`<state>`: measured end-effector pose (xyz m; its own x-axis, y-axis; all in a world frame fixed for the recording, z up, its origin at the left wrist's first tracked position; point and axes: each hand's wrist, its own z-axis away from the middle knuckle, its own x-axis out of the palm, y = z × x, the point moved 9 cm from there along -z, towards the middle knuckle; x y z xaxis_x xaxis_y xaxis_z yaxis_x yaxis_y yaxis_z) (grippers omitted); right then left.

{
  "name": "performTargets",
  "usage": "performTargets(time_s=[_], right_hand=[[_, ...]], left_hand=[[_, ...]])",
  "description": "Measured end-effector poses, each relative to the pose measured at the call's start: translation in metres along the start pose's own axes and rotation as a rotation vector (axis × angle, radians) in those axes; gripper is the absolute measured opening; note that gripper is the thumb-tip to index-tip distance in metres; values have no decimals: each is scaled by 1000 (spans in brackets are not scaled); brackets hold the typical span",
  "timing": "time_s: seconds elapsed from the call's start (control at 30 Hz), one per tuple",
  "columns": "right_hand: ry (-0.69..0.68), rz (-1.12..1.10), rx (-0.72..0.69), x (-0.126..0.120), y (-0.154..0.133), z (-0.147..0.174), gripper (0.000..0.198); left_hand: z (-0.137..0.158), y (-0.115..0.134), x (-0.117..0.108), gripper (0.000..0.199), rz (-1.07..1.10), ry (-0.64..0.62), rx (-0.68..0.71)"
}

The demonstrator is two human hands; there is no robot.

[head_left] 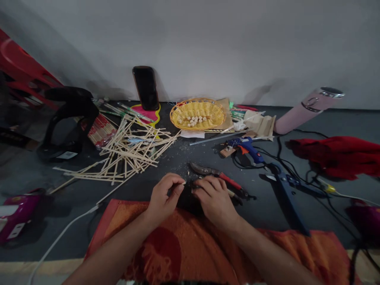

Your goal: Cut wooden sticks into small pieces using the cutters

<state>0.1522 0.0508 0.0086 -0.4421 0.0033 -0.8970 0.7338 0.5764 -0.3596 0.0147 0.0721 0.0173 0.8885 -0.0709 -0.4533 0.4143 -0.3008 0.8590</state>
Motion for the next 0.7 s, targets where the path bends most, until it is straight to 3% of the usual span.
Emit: performTargets(time_s=[0.13, 0.27, 0.53, 0.7], right_hand=[[138, -289, 90, -21, 15, 0, 24], [130, -581, 173, -21, 16, 4, 16], [-26, -731, 202, -13, 5, 5, 15], [-55, -743, 224, -11, 5, 4, 15]], left_hand=[[1, 5, 10, 11, 9, -75, 83], [4, 6, 19, 9, 10, -137, 86], [6, 11, 27, 9, 4, -220, 94], [7, 12, 28, 13, -12, -233, 128]])
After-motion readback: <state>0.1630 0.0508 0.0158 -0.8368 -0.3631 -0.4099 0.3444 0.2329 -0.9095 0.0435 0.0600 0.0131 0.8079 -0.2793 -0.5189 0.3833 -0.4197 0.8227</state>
